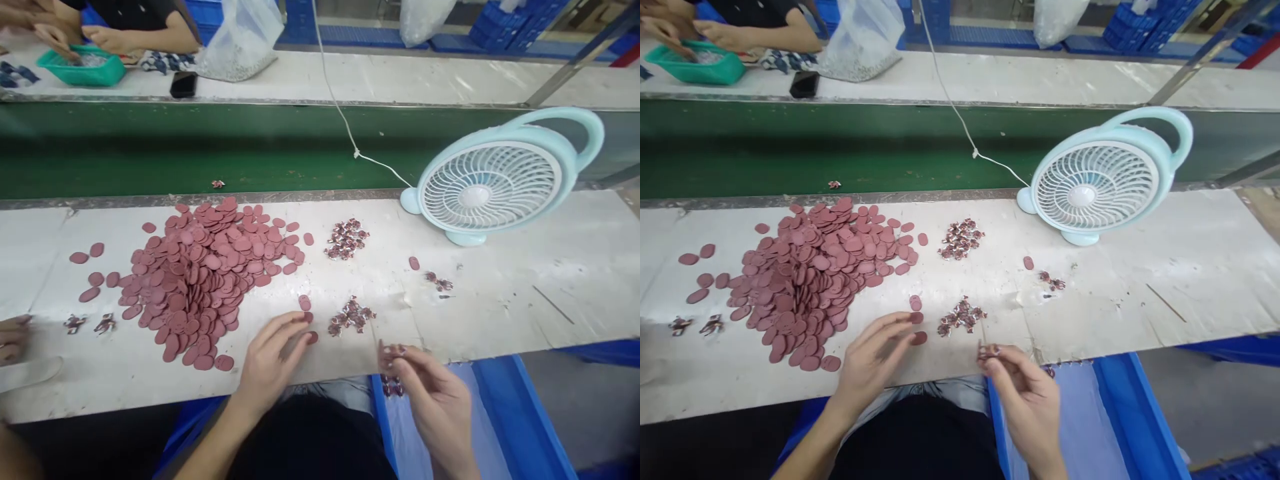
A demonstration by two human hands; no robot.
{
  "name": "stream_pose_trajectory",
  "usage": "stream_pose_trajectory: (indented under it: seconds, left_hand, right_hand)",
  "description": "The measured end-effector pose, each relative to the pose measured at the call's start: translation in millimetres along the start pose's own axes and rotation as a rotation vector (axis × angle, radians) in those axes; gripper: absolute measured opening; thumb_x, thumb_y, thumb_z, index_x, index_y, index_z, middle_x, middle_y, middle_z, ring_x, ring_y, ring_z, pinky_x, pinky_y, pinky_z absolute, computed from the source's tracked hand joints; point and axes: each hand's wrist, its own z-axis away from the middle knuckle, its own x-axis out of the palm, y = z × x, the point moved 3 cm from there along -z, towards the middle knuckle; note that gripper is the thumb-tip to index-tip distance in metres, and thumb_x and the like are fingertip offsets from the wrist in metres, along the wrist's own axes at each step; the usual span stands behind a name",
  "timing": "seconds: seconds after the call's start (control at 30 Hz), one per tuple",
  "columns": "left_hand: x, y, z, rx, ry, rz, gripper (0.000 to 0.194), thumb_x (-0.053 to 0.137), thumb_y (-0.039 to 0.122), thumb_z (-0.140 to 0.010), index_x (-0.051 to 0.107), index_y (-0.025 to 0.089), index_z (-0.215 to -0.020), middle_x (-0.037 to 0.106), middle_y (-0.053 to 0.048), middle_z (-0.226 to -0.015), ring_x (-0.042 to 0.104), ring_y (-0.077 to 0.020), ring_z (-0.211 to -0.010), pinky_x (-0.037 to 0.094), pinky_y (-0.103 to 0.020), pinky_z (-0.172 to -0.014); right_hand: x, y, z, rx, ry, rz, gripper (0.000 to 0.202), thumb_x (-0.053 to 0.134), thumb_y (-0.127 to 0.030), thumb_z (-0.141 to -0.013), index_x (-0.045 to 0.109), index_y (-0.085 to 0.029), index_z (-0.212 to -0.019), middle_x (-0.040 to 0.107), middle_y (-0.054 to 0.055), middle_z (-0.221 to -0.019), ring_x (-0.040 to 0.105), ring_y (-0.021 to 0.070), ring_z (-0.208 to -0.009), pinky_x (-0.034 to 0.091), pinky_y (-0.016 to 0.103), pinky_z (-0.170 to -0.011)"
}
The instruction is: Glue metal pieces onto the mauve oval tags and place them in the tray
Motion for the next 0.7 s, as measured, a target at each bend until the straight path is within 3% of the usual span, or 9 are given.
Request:
stream_pose_trajectory:
  seconds: [0.07,0.17,0.27,0.33,0.4,0.53,0.6,0.7]
  left_hand:
    - [-2.6,-5.4,-11.7,0.164,-0.086,-0.294,0.026,0.061,0.023,-0.091,0.073,0.027,-0.115,0.072,-0.009,-0.118,0.063,-0.0295,-0.112,0.05,-0.047,-0.1]
    - [0.2,-14.2,-18.0,0.279,-0.157,-0.526,0.025,0.057,0.024,-0.094,0.072,0.025,-0.114,0.071,-0.009,-0.116,0.063,-0.0288,-0.106,0.052,-0.044,-0.093]
    - [1.5,-17.4,-14.4,0.333,-0.179,-0.611,0.025,0.058,0.026,-0.094,0.071,0.025,-0.115,0.071,-0.009,-0.116,0.064,-0.0282,-0.103,0.052,-0.042,-0.091]
    - [-0.1,-17.5,-11.6,0.359,-0.189,-0.619,0.026,0.059,0.026,-0.093,0.07,0.024,-0.116,0.072,-0.009,-0.116,0.064,-0.0281,-0.103,0.051,-0.042,-0.092]
    - [-1.9,-17.7,-10.5,0.382,-0.21,-0.628,0.026,0.059,0.027,-0.093,0.07,0.023,-0.116,0.072,-0.009,-0.116,0.064,-0.0282,-0.105,0.051,-0.041,-0.093]
    - [-4.0,-18.8,-13.1,0.407,-0.244,-0.695,0.027,0.06,0.03,-0.093,0.069,0.025,-0.118,0.072,-0.008,-0.115,0.064,-0.0289,-0.105,0.05,-0.042,-0.09]
    - [-6.5,-18.4,-14.9,0.373,-0.243,-0.684,0.029,0.059,0.032,-0.093,0.067,0.026,-0.121,0.072,-0.008,-0.115,0.065,-0.0286,-0.105,0.05,-0.041,-0.089]
    - [-14.2,-17.7,-16.7,0.213,-0.239,-0.537,0.035,0.057,0.036,-0.094,0.063,0.027,-0.127,0.068,-0.008,-0.116,0.066,-0.0238,-0.093,0.051,-0.035,-0.081]
  right_hand:
    - [-42.1,15.9,0.8,-0.031,0.203,0.05,0.019,0.078,-0.034,-0.081,0.074,-0.02,-0.094,0.078,0.008,-0.086,0.074,0.0225,-0.071,0.064,0.033,-0.067]
    - [-108.6,47.4,10.5,-0.072,0.444,0.219,0.029,0.077,-0.038,-0.081,0.071,-0.018,-0.102,0.077,0.008,-0.093,0.074,0.0218,-0.076,0.064,0.037,-0.075]
    - [-160.7,94.1,24.2,-0.028,0.522,0.397,0.038,0.071,-0.045,-0.085,0.067,-0.017,-0.11,0.075,0.009,-0.098,0.074,0.0223,-0.081,0.063,0.039,-0.078]
    - [-182.8,132.9,30.8,0.035,0.526,0.463,0.042,0.068,-0.05,-0.085,0.067,-0.015,-0.108,0.075,0.011,-0.095,0.074,0.0237,-0.079,0.063,0.04,-0.074]
    - [-193.9,172.8,33.4,0.1,0.492,0.538,0.042,0.066,-0.052,-0.086,0.069,-0.013,-0.101,0.075,0.011,-0.093,0.074,0.024,-0.078,0.062,0.04,-0.072]
    - [-194.2,237.6,31.0,0.19,0.35,0.696,0.026,0.064,-0.038,-0.094,0.068,-0.014,-0.103,0.072,0.006,-0.1,0.07,0.0186,-0.086,0.059,0.038,-0.078]
    - [-191.5,257.7,29.4,0.208,0.294,0.761,0.024,0.063,-0.034,-0.096,0.065,-0.015,-0.109,0.069,0.005,-0.106,0.069,0.0181,-0.089,0.059,0.038,-0.08]
    - [-189.5,273.8,28.4,0.222,0.246,0.846,0.026,0.062,-0.033,-0.096,0.063,-0.016,-0.115,0.067,0.007,-0.113,0.068,0.0195,-0.094,0.058,0.04,-0.083]
